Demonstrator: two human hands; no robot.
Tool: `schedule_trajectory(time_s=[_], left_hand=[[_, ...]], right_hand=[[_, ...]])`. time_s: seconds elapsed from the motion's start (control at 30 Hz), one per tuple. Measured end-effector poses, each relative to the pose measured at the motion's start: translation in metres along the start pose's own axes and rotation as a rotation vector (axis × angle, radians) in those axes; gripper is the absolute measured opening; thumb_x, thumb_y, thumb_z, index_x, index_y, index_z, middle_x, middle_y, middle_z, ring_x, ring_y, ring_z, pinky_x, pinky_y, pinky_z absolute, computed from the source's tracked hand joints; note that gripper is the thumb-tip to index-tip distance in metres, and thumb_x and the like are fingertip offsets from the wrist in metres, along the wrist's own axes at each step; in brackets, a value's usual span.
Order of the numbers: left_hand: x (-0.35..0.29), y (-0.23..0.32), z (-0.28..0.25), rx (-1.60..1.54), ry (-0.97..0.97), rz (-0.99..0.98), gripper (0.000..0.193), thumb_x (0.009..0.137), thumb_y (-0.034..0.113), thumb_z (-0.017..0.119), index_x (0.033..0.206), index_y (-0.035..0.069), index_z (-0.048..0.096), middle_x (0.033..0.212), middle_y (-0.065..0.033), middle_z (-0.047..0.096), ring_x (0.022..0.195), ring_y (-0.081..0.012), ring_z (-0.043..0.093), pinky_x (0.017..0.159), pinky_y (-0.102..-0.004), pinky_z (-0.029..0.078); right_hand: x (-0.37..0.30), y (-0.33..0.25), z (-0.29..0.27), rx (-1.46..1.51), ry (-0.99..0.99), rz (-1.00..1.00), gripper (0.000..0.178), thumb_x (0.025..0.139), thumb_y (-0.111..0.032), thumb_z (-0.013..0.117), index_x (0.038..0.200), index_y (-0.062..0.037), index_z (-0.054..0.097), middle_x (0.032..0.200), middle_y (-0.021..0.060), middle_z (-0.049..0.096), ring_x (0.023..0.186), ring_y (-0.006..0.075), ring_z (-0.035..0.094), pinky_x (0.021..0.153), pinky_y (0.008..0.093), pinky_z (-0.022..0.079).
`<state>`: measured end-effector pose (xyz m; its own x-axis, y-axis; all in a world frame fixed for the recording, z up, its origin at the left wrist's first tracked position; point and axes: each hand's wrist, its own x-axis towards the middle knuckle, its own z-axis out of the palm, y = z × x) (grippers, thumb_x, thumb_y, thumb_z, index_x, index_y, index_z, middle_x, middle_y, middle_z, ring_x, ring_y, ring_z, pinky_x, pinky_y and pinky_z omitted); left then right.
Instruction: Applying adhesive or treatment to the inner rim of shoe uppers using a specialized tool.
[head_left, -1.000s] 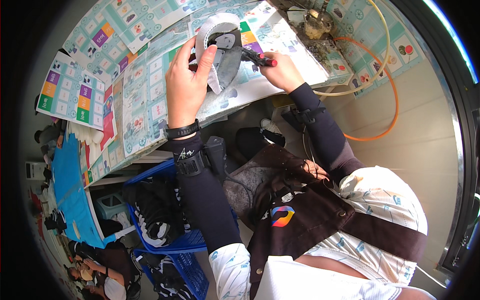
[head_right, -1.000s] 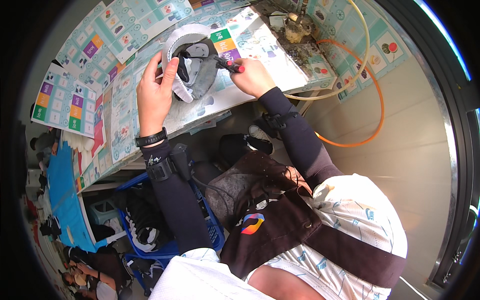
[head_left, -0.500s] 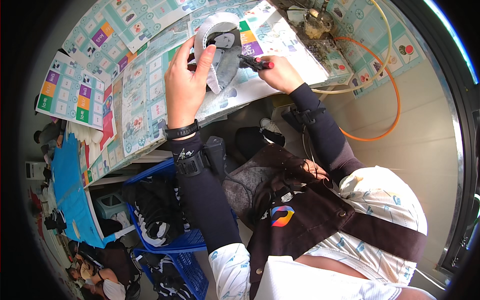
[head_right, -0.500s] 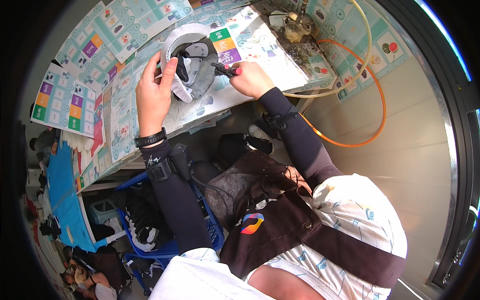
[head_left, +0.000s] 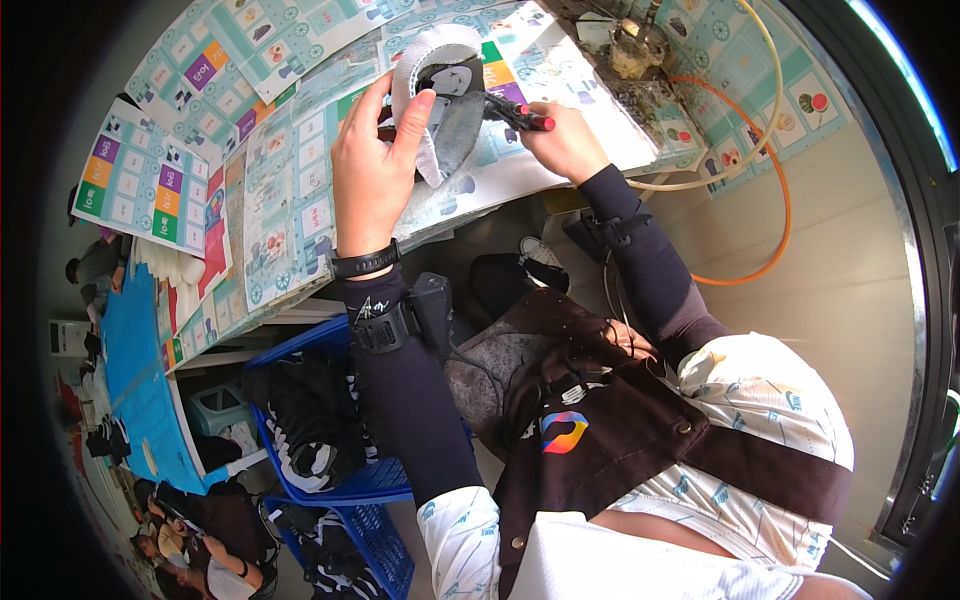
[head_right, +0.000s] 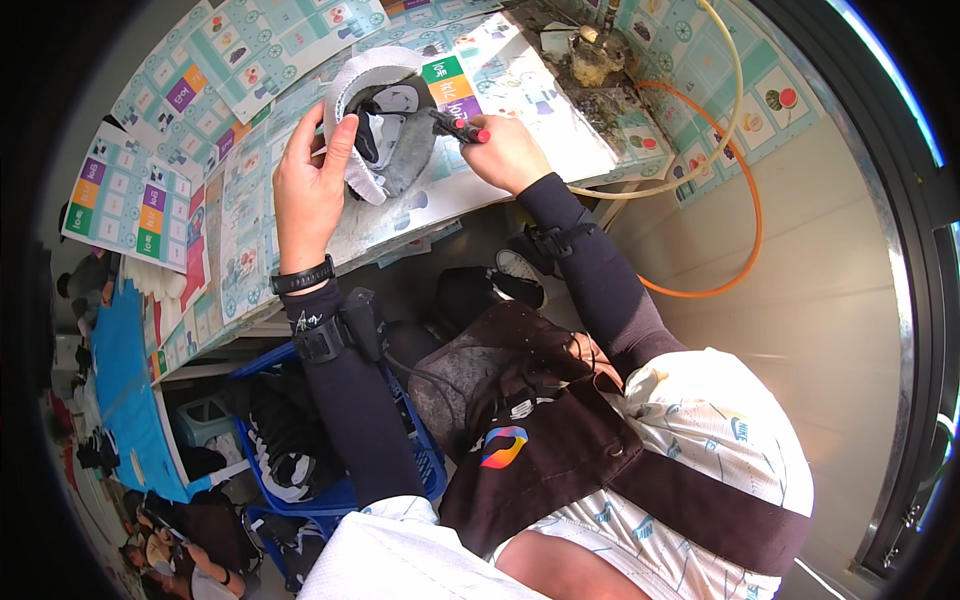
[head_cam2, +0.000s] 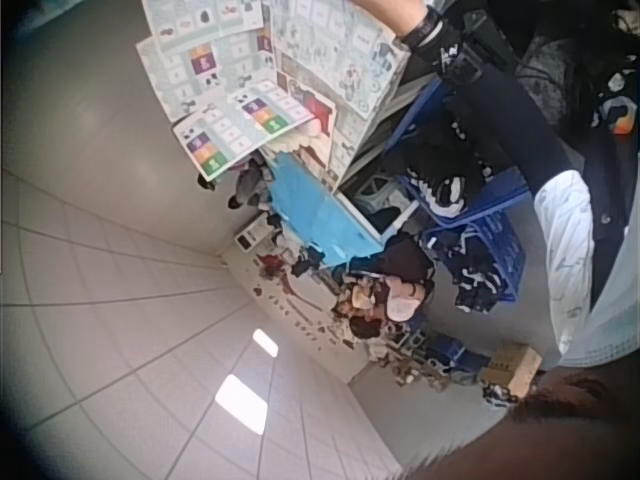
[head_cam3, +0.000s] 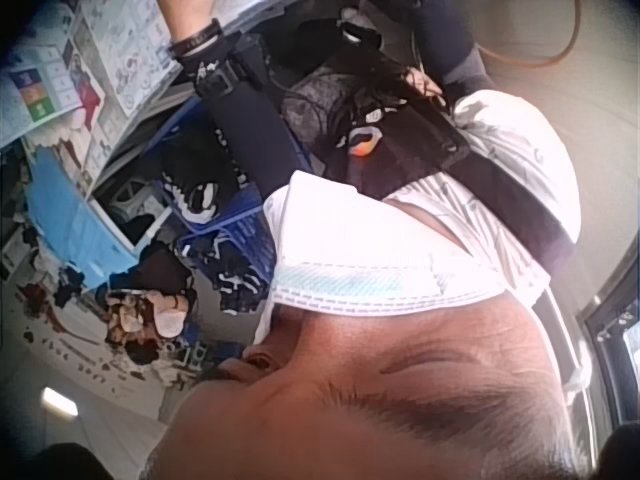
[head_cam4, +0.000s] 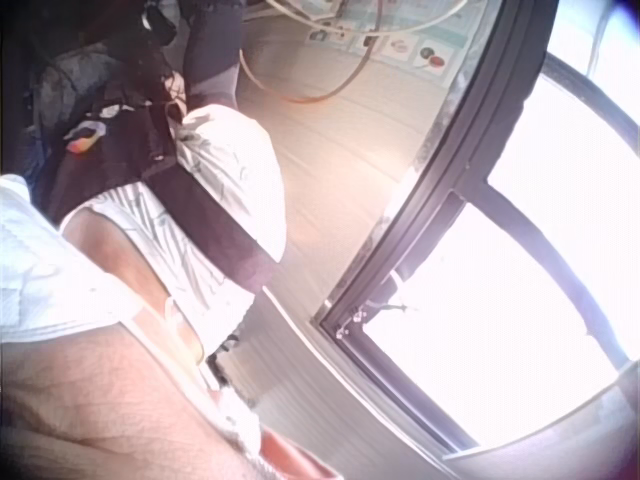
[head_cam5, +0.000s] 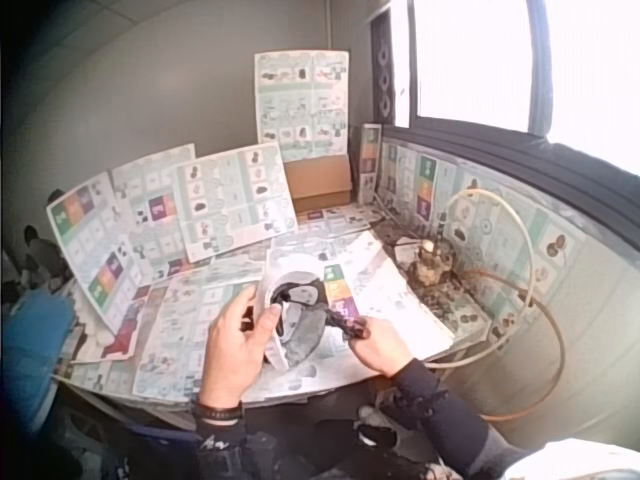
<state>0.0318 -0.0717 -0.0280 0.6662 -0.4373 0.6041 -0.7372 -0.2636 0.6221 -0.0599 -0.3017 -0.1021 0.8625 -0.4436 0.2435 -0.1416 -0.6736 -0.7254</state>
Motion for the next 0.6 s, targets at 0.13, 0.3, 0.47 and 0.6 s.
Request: schedule_trajectory(time_s=[0.13,0.3,0.47,0.6], left_hand=[[-0.001,0.002,0.0,-0.077,-0.001,-0.077,0.056,0.101,0.049,0.073,0.136,0.004,0.069,0.121,-0.0171,0.075,0.105,-0.032,0.072,0.089,-0.0407,0.058],[-0.007,0.0,-0.001,-0.085,0.025,-0.095,0.056,0.102,0.046,0.074,0.135,0.001,0.068,0.112,-0.0152,0.076,0.097,-0.0286,0.072,0.087,-0.0384,0.057],[-0.02,-0.001,-0.008,-0.177,0.021,-0.142,0.055,0.103,0.041,0.074,0.137,-0.001,0.065,0.109,-0.0149,0.076,0.096,-0.0234,0.072,0.085,-0.0355,0.057],[-0.032,-0.004,-0.014,-0.257,0.04,-0.154,0.053,0.106,0.034,0.072,0.141,-0.003,0.062,0.109,-0.0129,0.076,0.095,-0.0173,0.071,0.085,-0.0324,0.056]], right_hand=[[0.0,0.005,0.002,-0.007,-0.037,-0.031,0.03,0.085,-0.017,0.062,0.105,0.0,0.077,0.092,0.0287,0.073,0.092,0.0464,0.07,0.088,0.0484,0.055],[0.0,0.003,0.006,0.028,-0.24,-0.038,0.026,0.08,-0.016,0.059,0.091,0.004,0.073,0.09,0.0317,0.071,0.093,0.0502,0.068,0.088,0.0515,0.054],[0.003,0.002,0.009,0.112,-0.208,-0.006,0.026,0.078,-0.016,0.061,0.091,0.0035,0.073,0.09,0.0314,0.071,0.092,0.0508,0.068,0.086,0.0514,0.054],[0.004,0.0,0.013,0.056,-0.126,-0.02,0.026,0.08,-0.016,0.06,0.09,0.0026,0.074,0.091,0.0314,0.071,0.093,0.0508,0.068,0.087,0.0515,0.055]])
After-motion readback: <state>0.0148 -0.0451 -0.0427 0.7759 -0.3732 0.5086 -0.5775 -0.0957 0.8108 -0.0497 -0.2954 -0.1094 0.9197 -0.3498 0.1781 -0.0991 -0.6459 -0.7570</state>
